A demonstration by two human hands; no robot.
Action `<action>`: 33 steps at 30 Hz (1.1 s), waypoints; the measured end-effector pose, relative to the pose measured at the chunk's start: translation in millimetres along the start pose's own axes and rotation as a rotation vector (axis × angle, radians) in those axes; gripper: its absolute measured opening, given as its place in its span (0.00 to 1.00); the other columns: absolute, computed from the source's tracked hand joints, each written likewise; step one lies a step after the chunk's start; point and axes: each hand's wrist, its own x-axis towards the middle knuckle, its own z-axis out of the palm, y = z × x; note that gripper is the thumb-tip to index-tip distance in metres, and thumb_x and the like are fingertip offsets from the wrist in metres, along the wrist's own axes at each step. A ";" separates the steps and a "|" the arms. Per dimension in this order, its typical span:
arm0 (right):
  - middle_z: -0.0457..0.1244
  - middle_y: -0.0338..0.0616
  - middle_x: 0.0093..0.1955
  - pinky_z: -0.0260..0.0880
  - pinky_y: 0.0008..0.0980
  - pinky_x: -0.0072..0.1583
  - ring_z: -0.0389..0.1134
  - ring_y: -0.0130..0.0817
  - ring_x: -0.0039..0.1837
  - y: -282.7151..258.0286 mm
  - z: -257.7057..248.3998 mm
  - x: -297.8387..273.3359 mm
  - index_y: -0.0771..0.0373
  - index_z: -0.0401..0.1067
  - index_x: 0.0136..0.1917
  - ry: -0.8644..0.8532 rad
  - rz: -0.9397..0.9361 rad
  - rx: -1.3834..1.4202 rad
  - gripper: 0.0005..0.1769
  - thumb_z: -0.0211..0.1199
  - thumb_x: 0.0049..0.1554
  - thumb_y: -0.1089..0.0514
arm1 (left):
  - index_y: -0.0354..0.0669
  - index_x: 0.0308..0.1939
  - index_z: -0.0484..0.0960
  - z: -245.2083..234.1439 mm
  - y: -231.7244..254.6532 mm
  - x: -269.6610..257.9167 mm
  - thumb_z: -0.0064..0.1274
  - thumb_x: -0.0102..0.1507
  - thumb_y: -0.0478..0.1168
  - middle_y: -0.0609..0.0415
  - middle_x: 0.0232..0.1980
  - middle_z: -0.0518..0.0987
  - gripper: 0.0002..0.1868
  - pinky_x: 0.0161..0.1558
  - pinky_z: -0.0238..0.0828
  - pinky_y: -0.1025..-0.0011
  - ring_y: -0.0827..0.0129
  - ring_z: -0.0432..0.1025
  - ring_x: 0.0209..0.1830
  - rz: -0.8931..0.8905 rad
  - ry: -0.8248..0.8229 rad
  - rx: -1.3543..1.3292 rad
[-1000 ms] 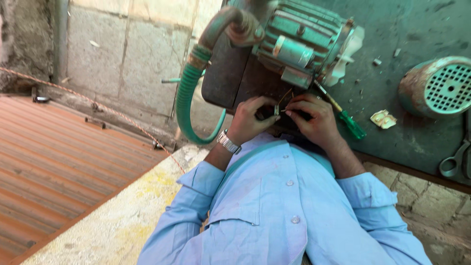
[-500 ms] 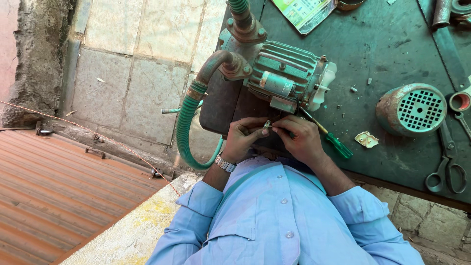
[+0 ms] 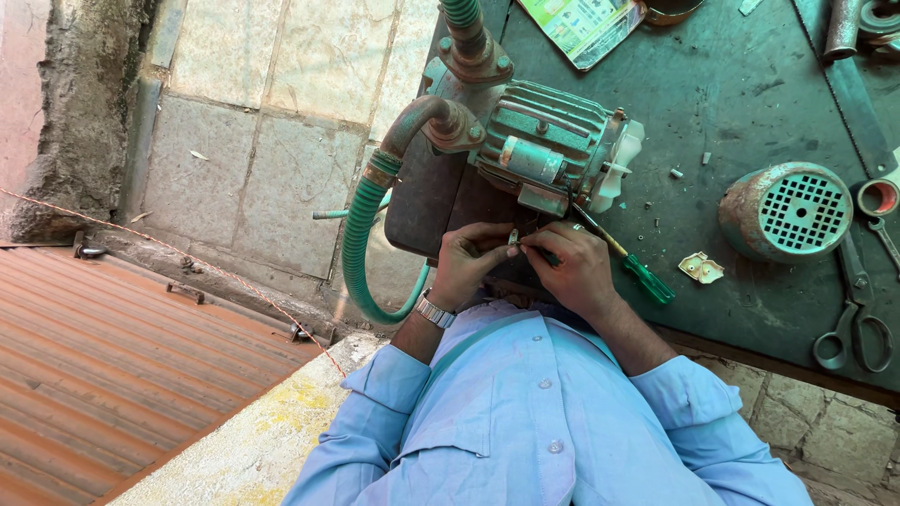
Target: The person works on the wiring of a small electric motor mounted on a workbench. They strip and insert wires into a terminal block, then use a screwdriver to tighten the connections. The person repeats this process for multiple wires, ensuring each is securely fastened.
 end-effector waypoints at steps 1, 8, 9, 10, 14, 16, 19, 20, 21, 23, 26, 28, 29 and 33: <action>0.71 0.44 0.44 0.74 0.37 0.47 0.74 0.39 0.46 0.3 0.3 0.1 0.63 0.80 0.46 -0.006 -0.001 0.000 0.05 0.71 0.54 0.61 | 0.31 0.56 0.83 0.3 0.4 0.0 0.66 0.63 0.32 0.46 0.51 0.86 0.18 0.52 0.81 0.75 0.71 0.81 0.50 0.014 -0.002 0.035; 0.71 0.47 0.48 0.76 0.35 0.51 0.75 0.39 0.50 2.6 1.4 -2.0 0.66 0.79 0.49 -0.036 0.096 0.187 0.07 0.70 0.56 0.63 | 0.34 0.54 0.82 7.6 3.0 2.2 0.68 0.60 0.33 0.50 0.49 0.85 0.19 0.46 0.81 0.76 0.74 0.80 0.45 0.023 0.031 -0.012; 0.71 0.47 0.48 0.76 0.35 0.51 0.75 0.39 0.50 2.7 1.1 -2.4 0.67 0.79 0.49 -0.032 0.094 0.197 0.07 0.70 0.56 0.63 | 0.35 0.54 0.81 9.8 3.1 1.6 0.68 0.60 0.33 0.51 0.49 0.85 0.19 0.45 0.80 0.77 0.75 0.80 0.45 0.008 0.044 -0.062; 0.71 0.48 0.49 0.76 0.36 0.52 0.75 0.40 0.51 2.7 0.8 -2.9 0.67 0.79 0.49 -0.028 0.092 0.207 0.07 0.70 0.56 0.63 | 0.36 0.54 0.81 11.8 3.0 0.4 0.67 0.60 0.33 0.52 0.49 0.84 0.20 0.44 0.79 0.77 0.76 0.79 0.45 -0.007 0.056 -0.112; 0.71 0.49 0.50 0.76 0.36 0.53 0.75 0.41 0.52 5.0 -3.5 -5.0 0.68 0.78 0.49 -0.034 0.073 0.251 0.07 0.69 0.55 0.65 | 0.33 0.57 0.81 16.4 -0.6 -7.4 0.66 0.61 0.32 0.51 0.49 0.84 0.21 0.44 0.79 0.77 0.75 0.78 0.45 -0.034 0.042 -0.157; 0.71 0.49 0.50 0.76 0.36 0.53 0.75 0.41 0.53 6.6 -6.0 -5.3 0.68 0.78 0.49 -0.047 0.061 0.256 0.07 0.69 0.55 0.66 | 0.32 0.60 0.81 17.3 -3.6 -12.3 0.65 0.64 0.33 0.51 0.50 0.84 0.21 0.47 0.79 0.76 0.75 0.78 0.46 -0.037 0.032 -0.163; 0.71 0.49 0.51 0.76 0.36 0.53 0.75 0.41 0.53 10.5 -9.3 -7.0 0.67 0.78 0.49 -0.071 0.052 0.275 0.07 0.69 0.55 0.66 | 0.31 0.63 0.82 20.0 -9.7 -16.3 0.60 0.69 0.36 0.48 0.47 0.85 0.19 0.42 0.74 0.78 0.73 0.76 0.42 -0.123 0.052 -0.304; 0.71 0.49 0.51 0.76 0.36 0.53 0.75 0.41 0.53 12.5 -10.3 -7.8 0.67 0.79 0.50 -0.080 0.051 0.283 0.08 0.69 0.55 0.67 | 0.31 0.62 0.81 22.8 -12.6 -16.5 0.60 0.69 0.35 0.49 0.48 0.84 0.19 0.43 0.75 0.78 0.73 0.77 0.43 -0.123 0.062 -0.341; 0.71 0.49 0.51 0.76 0.36 0.53 0.75 0.42 0.53 14.4 -10.7 -8.7 0.68 0.78 0.50 -0.085 0.040 0.287 0.08 0.69 0.55 0.67 | 0.32 0.62 0.80 25.2 -15.4 -17.0 0.60 0.68 0.34 0.50 0.49 0.83 0.19 0.44 0.76 0.77 0.72 0.77 0.45 -0.125 0.076 -0.376; 0.70 0.50 0.51 0.75 0.37 0.54 0.75 0.42 0.53 17.6 -9.5 -9.6 0.68 0.78 0.50 -0.092 0.017 0.298 0.08 0.69 0.55 0.67 | 0.32 0.63 0.78 28.3 -19.8 -17.5 0.59 0.67 0.33 0.51 0.51 0.82 0.20 0.46 0.77 0.76 0.72 0.78 0.46 -0.140 0.093 -0.453; 0.70 0.49 0.52 0.76 0.36 0.54 0.75 0.42 0.54 21.8 -9.2 -10.2 0.67 0.78 0.50 -0.129 0.020 0.290 0.08 0.68 0.56 0.67 | 0.31 0.64 0.75 30.7 -22.7 -21.8 0.58 0.67 0.32 0.50 0.51 0.81 0.21 0.47 0.79 0.75 0.70 0.78 0.47 -0.191 0.104 -0.548; 0.70 0.50 0.53 0.76 0.36 0.54 0.74 0.42 0.54 21.0 -10.6 -10.1 0.67 0.79 0.50 -0.133 0.002 0.269 0.08 0.68 0.56 0.66 | 0.27 0.63 0.75 30.2 -21.1 -19.5 0.57 0.68 0.31 0.47 0.51 0.81 0.19 0.47 0.81 0.73 0.68 0.78 0.47 -0.225 0.102 -0.571; 0.70 0.50 0.53 0.76 0.37 0.54 0.74 0.43 0.54 21.1 -11.1 -9.2 0.67 0.79 0.51 -0.132 -0.008 0.256 0.08 0.68 0.56 0.66 | 0.26 0.61 0.75 28.9 -20.5 -18.1 0.57 0.68 0.31 0.46 0.51 0.81 0.18 0.46 0.81 0.72 0.67 0.79 0.47 -0.251 0.098 -0.570; 0.70 0.49 0.52 0.75 0.37 0.54 0.74 0.43 0.53 19.1 -9.3 -10.8 0.67 0.79 0.50 -0.153 0.001 0.223 0.07 0.69 0.56 0.66 | 0.26 0.57 0.75 19.7 -22.3 -16.7 0.55 0.68 0.31 0.43 0.50 0.81 0.14 0.45 0.84 0.70 0.63 0.80 0.46 -0.352 0.046 -0.632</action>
